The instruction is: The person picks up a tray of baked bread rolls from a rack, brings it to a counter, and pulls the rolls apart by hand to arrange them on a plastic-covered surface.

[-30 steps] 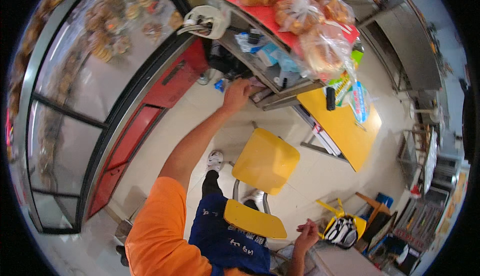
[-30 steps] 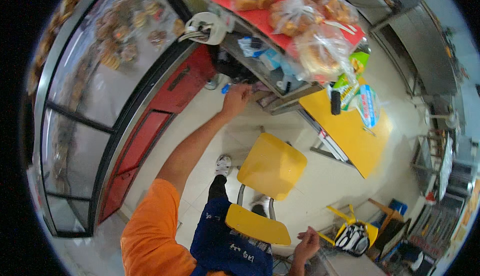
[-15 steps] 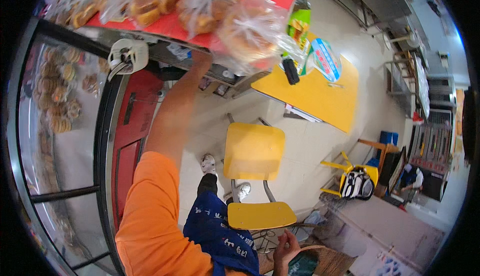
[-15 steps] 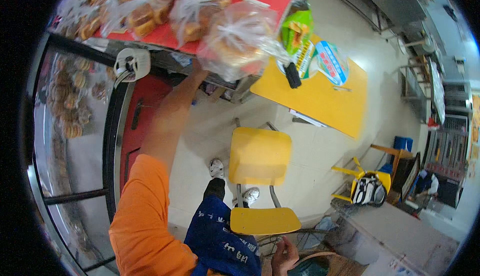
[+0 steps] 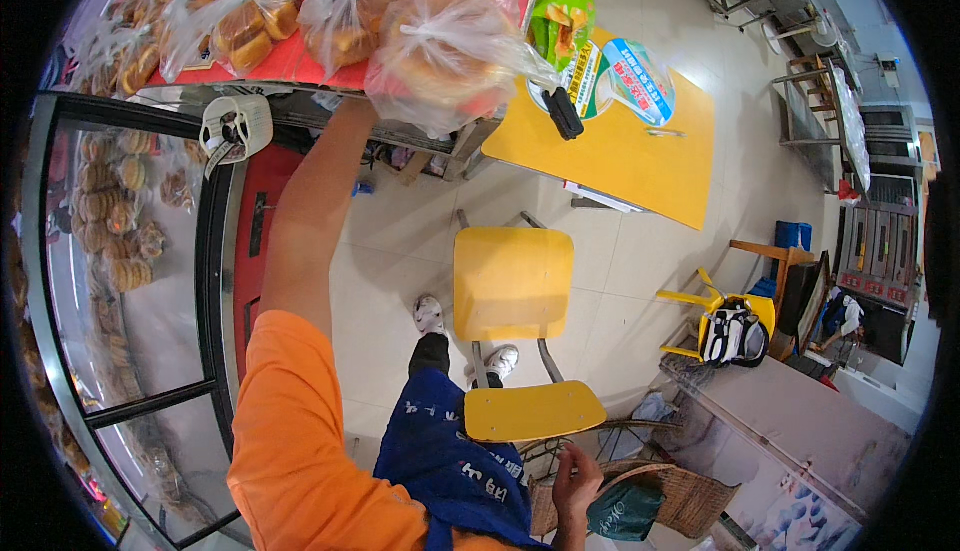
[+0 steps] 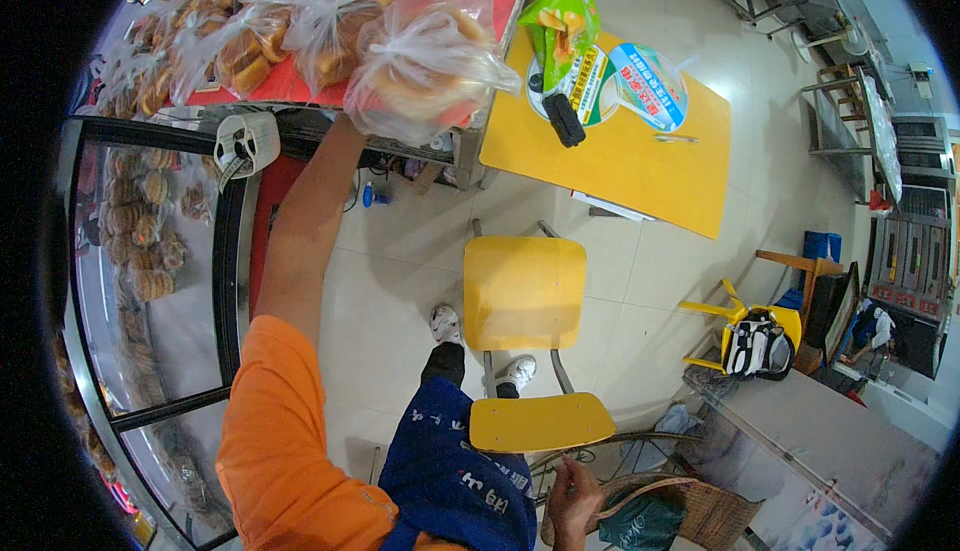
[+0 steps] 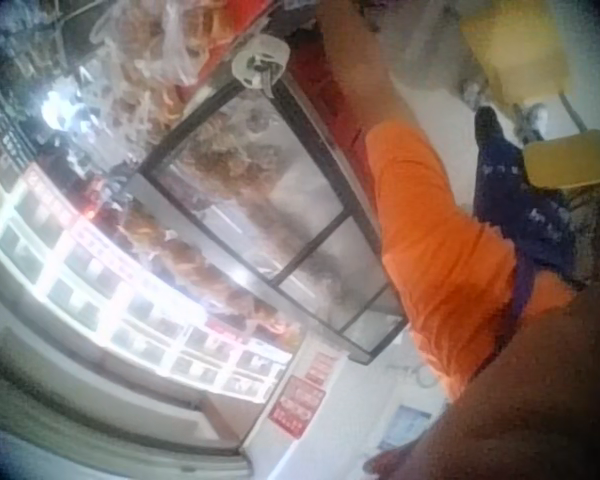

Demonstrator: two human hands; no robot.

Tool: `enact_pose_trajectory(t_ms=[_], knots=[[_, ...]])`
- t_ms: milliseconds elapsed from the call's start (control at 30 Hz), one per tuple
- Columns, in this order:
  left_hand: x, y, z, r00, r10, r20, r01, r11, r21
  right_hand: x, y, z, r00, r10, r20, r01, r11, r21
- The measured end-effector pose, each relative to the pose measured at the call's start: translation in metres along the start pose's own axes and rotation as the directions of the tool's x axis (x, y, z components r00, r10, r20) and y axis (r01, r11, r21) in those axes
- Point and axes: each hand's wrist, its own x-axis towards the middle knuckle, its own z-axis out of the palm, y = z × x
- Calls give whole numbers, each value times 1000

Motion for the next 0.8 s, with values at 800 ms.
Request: enact_pose_trajectory(t_ms=[800], knots=[[-258, 25, -74, 651, -592, 474, 406, -256, -877, -14, 10, 8, 946, 197, 257, -303, 820, 485]])
